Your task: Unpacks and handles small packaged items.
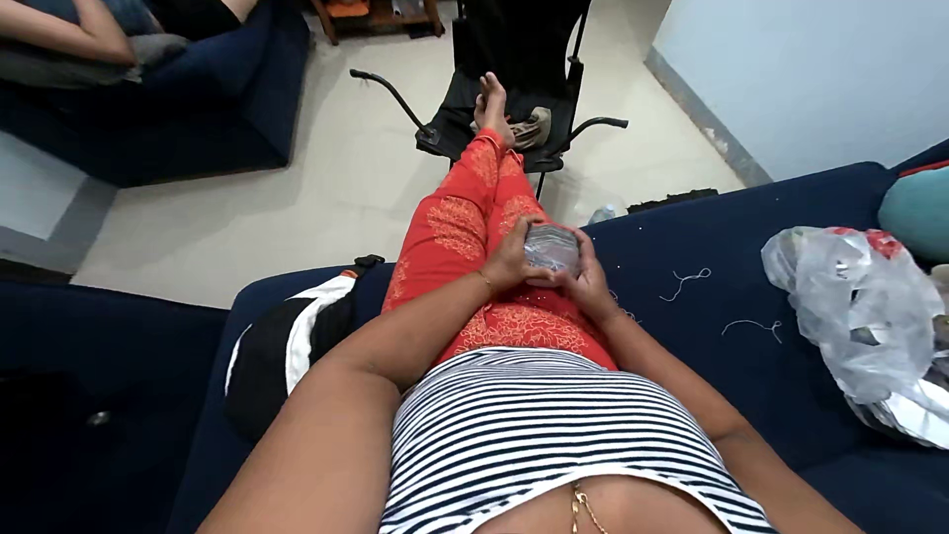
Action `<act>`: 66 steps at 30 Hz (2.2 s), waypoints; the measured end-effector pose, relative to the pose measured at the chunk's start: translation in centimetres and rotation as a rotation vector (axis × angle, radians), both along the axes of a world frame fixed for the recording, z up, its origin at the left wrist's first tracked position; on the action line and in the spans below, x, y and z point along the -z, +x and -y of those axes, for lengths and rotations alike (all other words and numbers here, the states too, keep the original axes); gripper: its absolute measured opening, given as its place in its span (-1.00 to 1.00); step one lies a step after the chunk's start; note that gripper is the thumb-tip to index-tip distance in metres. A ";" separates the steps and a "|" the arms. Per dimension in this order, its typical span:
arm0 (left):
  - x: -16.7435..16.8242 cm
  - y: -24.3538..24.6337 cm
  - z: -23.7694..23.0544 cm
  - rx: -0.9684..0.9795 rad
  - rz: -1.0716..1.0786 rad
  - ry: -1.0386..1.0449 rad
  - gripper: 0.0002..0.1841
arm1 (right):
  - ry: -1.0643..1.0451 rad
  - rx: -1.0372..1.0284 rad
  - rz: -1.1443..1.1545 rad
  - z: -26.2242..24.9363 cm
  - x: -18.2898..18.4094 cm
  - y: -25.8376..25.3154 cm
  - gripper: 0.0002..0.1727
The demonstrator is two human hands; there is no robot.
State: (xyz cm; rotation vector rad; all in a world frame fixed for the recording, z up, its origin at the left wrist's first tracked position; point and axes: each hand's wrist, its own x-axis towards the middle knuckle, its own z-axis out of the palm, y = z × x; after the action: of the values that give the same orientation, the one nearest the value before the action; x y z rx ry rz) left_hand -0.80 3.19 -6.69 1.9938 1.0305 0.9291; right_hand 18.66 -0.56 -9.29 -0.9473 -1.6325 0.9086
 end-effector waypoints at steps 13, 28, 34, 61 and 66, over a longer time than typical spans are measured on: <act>-1.5 0.0 0.3 0.019 -0.163 -0.005 -0.38 | 0.050 0.182 0.194 0.1 1.0 -0.5 -0.17; -2.4 0.1 0.9 0.038 0.132 -0.395 -0.02 | -0.315 -0.066 0.215 -2.5 -3.6 2.2 0.08; -1.4 -0.4 0.0 -0.100 -0.022 -0.422 -0.09 | -0.091 0.085 0.316 -2.9 -1.2 1.9 -0.13; -1.9 -0.6 0.5 -0.154 0.010 -0.360 0.02 | -0.070 0.136 0.766 -2.5 -5.4 -4.1 -0.68; -2.4 -0.7 0.7 -0.124 0.021 -0.340 -0.29 | -0.148 0.105 0.745 -2.7 -5.8 -4.1 -0.59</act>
State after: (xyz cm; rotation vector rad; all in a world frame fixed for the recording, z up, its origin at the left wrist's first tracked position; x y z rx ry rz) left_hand -1.49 2.53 -4.31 1.6516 1.2219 0.7771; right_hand 14.60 2.13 -3.51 -1.5867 -2.1153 0.6376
